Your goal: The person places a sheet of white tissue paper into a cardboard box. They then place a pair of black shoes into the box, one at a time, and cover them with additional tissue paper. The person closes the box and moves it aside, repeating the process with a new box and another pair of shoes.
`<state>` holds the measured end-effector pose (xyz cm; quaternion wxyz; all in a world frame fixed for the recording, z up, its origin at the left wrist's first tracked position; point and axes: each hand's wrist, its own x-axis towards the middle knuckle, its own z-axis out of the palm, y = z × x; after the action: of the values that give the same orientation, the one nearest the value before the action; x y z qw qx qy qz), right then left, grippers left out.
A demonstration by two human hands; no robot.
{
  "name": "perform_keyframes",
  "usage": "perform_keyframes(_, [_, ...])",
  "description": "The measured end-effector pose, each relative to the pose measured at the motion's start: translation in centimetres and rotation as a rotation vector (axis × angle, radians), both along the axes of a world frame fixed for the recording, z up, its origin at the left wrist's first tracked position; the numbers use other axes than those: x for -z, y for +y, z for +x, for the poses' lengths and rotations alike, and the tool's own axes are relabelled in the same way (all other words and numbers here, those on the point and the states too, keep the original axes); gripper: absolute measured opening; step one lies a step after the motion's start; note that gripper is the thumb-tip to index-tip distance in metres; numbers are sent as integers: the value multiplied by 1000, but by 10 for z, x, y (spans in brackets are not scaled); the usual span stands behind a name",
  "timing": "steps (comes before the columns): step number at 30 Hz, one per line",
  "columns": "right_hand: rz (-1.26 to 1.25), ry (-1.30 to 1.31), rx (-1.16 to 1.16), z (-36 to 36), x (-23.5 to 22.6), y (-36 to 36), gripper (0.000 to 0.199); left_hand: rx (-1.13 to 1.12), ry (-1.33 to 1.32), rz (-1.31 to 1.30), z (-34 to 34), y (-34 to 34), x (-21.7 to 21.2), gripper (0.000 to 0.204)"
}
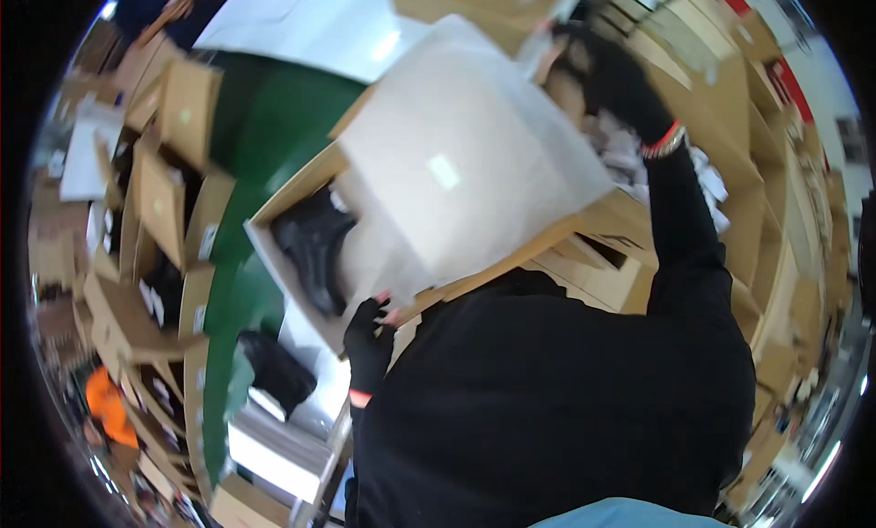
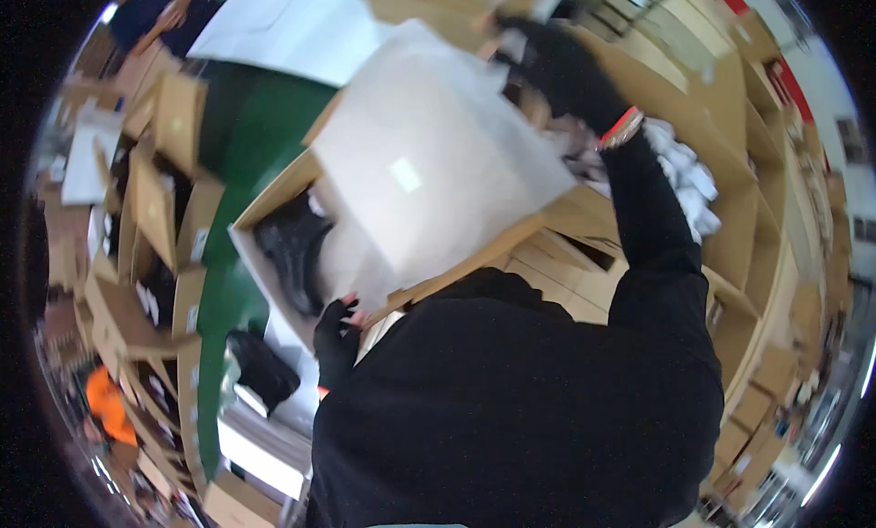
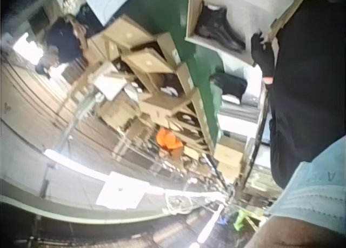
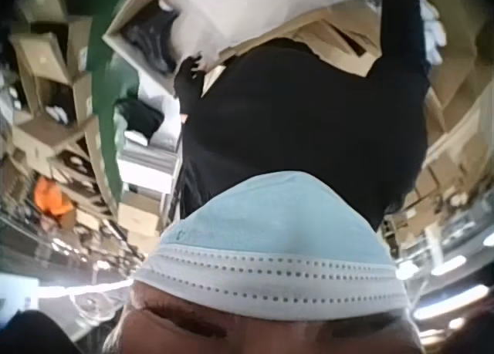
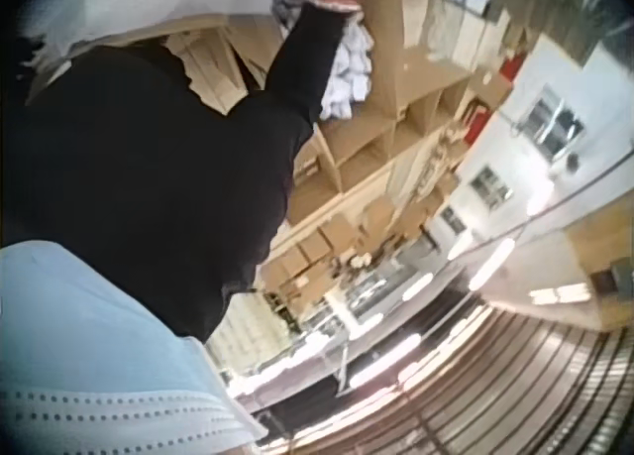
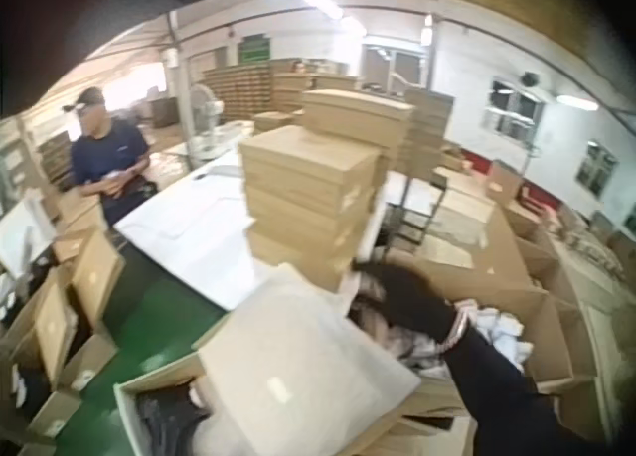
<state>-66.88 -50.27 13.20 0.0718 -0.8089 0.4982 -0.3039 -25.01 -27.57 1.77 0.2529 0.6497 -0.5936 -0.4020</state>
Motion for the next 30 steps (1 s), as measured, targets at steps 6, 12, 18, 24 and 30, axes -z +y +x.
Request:
perform_keyframes(6, [438,645,665,-289,90,61,55,83,-19,-121,-52,-35,-25,22])
perform_keyframes(12, [330,795,887,-317,191,89,35,138,-6,-111,-106,-50,-43,20])
perform_keyframes(18, [319,84,870,-332,98,93,56,63,6,-91,-105,-43,-44,28])
perform_keyframes(24, [217,-293,271,-148,-6,89,57,131,585,-251,-116,-66,-63,81])
perform_keyframes(30, [929,-780,-573,115,43,107,47,89,593,-352,-106,-57,-78,94])
